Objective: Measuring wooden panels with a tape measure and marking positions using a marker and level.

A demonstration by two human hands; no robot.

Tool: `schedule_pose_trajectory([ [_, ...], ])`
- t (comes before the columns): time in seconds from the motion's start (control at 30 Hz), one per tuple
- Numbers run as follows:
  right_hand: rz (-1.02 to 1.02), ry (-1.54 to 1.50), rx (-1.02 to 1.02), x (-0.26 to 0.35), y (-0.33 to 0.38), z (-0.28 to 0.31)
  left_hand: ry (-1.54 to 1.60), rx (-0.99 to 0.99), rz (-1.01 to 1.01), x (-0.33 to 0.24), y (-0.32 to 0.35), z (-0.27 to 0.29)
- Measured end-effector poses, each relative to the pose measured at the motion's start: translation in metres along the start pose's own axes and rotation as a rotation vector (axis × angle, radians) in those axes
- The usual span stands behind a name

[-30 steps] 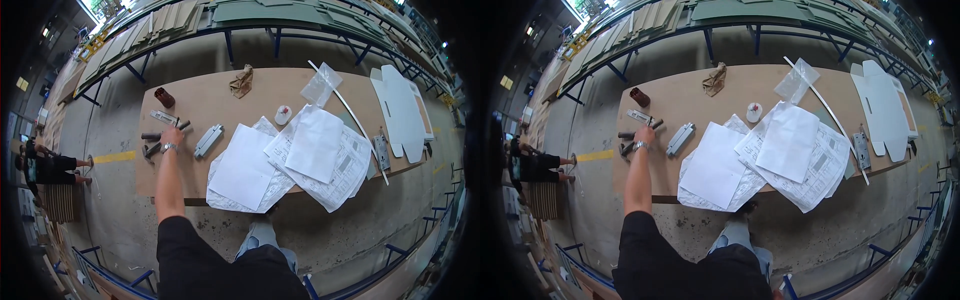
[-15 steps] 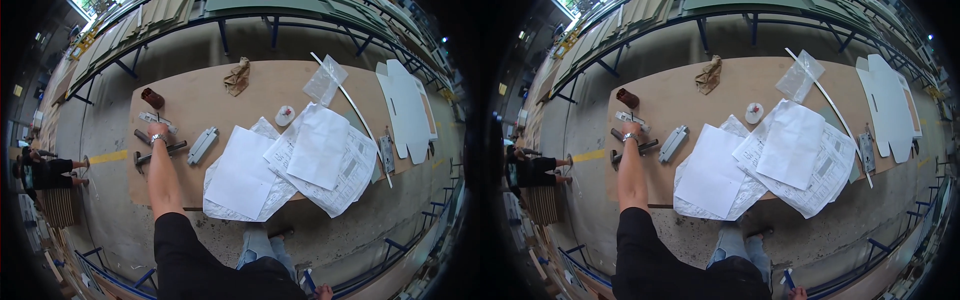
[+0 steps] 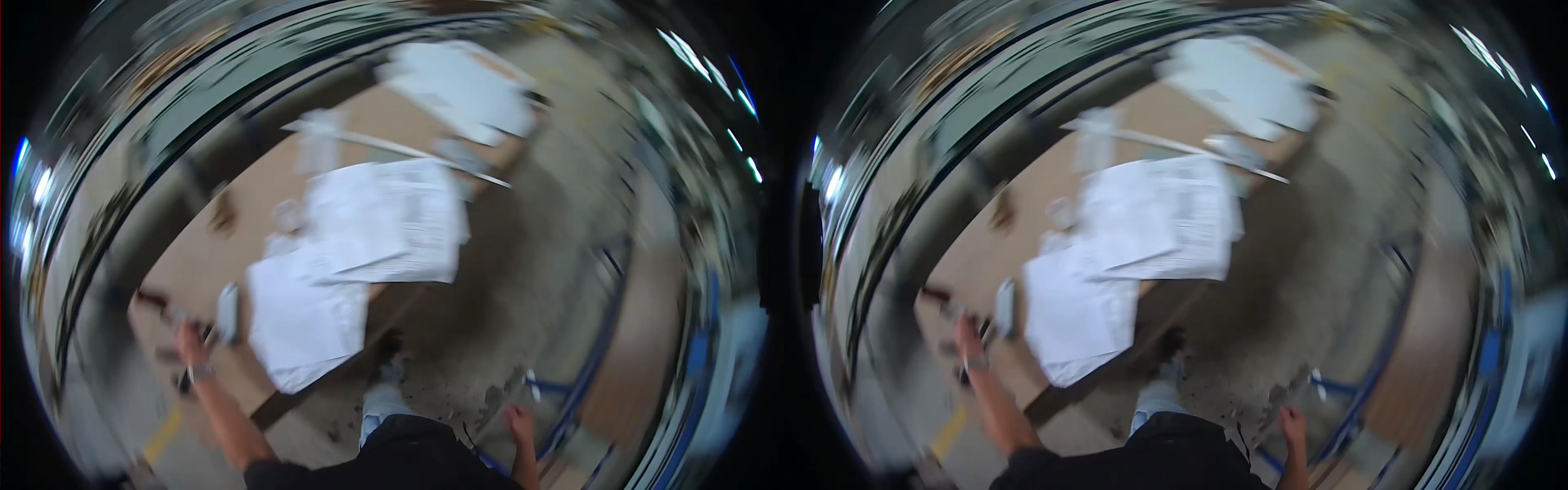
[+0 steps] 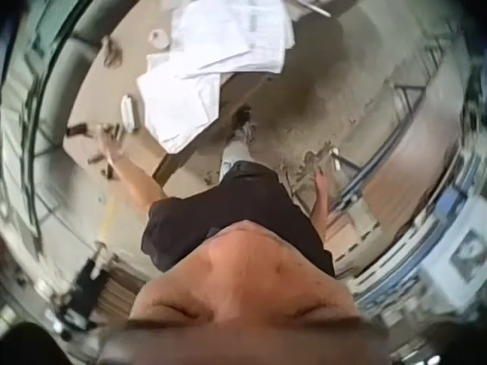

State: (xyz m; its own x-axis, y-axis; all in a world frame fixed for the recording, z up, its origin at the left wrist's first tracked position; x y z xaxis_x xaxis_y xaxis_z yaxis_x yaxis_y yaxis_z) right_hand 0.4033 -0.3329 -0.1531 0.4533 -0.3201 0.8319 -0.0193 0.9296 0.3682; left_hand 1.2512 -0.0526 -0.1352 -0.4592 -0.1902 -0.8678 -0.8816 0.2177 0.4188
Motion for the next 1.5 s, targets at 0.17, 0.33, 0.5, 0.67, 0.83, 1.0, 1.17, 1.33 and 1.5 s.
schedule_pose_trajectory([
  [0.17, 0.162, 0.115, -0.265, -0.032, 0.143, 0.002, -0.399, 0.541, 0.071, 0.064, 0.205, -0.258],
  [0.33, 0.098, -0.064, -0.564, -0.095, 0.307, -0.001, -0.983, 1.374, 0.146, 0.193, 0.462, -0.303],
  [0.5, 0.03, -0.38, -1.069, -0.13, 0.505, 0.017, -1.457, 2.107, 0.347, 0.263, 0.753, -0.17],
  [0.67, 0.119, -0.789, -1.604, -0.174, 0.642, 0.023, -1.383, 2.924, -0.34, 0.299, 0.935, 0.024],
  [0.83, -0.349, -0.716, -1.936, -0.239, 0.766, 0.024, -1.236, 3.354, -0.417, 0.324, 1.026, 0.193],
  [1.0, -0.524, -0.922, -2.069, -0.334, 0.87, 0.008, -1.159, 3.747, -0.171, 0.377, 1.079, 0.329],
  [1.17, -0.855, -0.412, -1.821, -0.41, 0.984, 0.03, -1.553, 3.394, -0.203, 0.443, 1.146, 0.39],
  [1.33, -0.699, 0.125, -1.532, -0.502, 1.023, 0.09, -1.785, 2.782, -0.117, 0.527, 1.185, 0.387],
  [1.5, -0.478, 0.228, -1.355, -0.604, 1.013, 0.133, -1.711, 2.55, -0.678, 0.589, 1.202, 0.398],
])
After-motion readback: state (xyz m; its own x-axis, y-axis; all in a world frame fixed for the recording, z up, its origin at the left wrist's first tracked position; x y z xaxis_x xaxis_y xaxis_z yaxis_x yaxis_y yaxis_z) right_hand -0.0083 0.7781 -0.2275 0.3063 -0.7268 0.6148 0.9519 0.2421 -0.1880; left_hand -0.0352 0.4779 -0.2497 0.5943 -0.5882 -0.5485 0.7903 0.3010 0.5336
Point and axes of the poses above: each hand's wrist, its own y-axis away from the middle knuckle, its own z-axis out of the back of the hand, x = y × z, the point moved 2 cm from there along -y, towards the middle knuckle, and after that the axes turned 15 degrees about z, right-handed, at the moved point
